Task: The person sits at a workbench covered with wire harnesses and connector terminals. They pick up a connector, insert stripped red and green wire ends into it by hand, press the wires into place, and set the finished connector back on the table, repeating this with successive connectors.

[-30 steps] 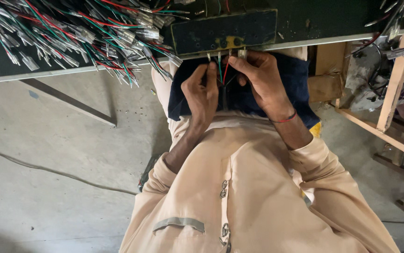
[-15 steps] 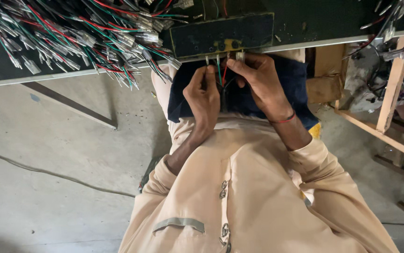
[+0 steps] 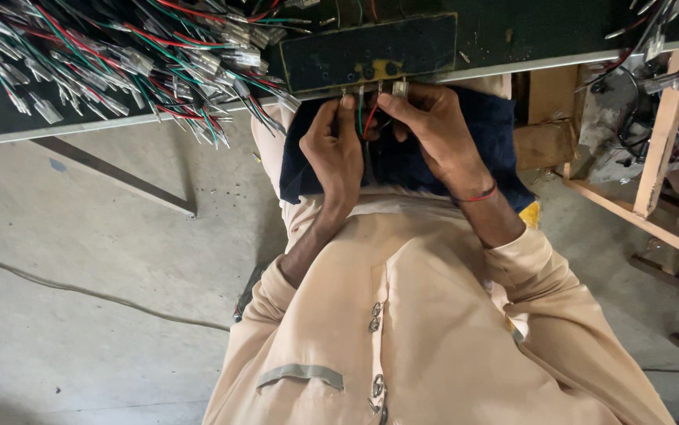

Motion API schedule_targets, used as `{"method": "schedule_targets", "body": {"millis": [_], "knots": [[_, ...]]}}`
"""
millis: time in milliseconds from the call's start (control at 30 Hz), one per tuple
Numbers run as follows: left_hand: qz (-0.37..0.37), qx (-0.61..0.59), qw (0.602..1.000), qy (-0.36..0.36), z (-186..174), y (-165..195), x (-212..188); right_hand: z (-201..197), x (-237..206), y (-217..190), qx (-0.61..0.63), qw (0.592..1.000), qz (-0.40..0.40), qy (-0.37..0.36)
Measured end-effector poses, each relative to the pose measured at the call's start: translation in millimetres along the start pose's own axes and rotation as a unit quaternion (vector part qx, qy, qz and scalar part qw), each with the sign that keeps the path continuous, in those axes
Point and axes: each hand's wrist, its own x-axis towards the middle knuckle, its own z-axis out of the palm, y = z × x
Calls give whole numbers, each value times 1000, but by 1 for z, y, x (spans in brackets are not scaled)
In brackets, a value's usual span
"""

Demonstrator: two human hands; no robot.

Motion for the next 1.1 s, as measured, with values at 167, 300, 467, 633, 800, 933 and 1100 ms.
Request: {"method": "schedule_targets", "body": {"millis": [167,300,467,633,800,933,1100], "knots": [[27,66,997,11,-7,-9,5,-17,2,-10,-125,979,-33,-157],[-55,86,995,-18,-11,-2,5,-9,12,-10,-551,768,-295,-138],[-84,-120,978,-152,-15,29,8,-12,25,-16,-622,681,-348,-166],[-144,-99,959,-221,-19,22,17,-47,26,-23,-602,710,-306,-198],[-170,-151,958,-177,-9,-19,21,-74,1,-27,-713,615,-225,-250],[-201,-165,946,-193,-14,-24,30,-88,-32,-48,-684,672,-165,-231],[207,275,939,11,-40,29,-6,-108,-56,-68,-481,847,-129,-184]]}}
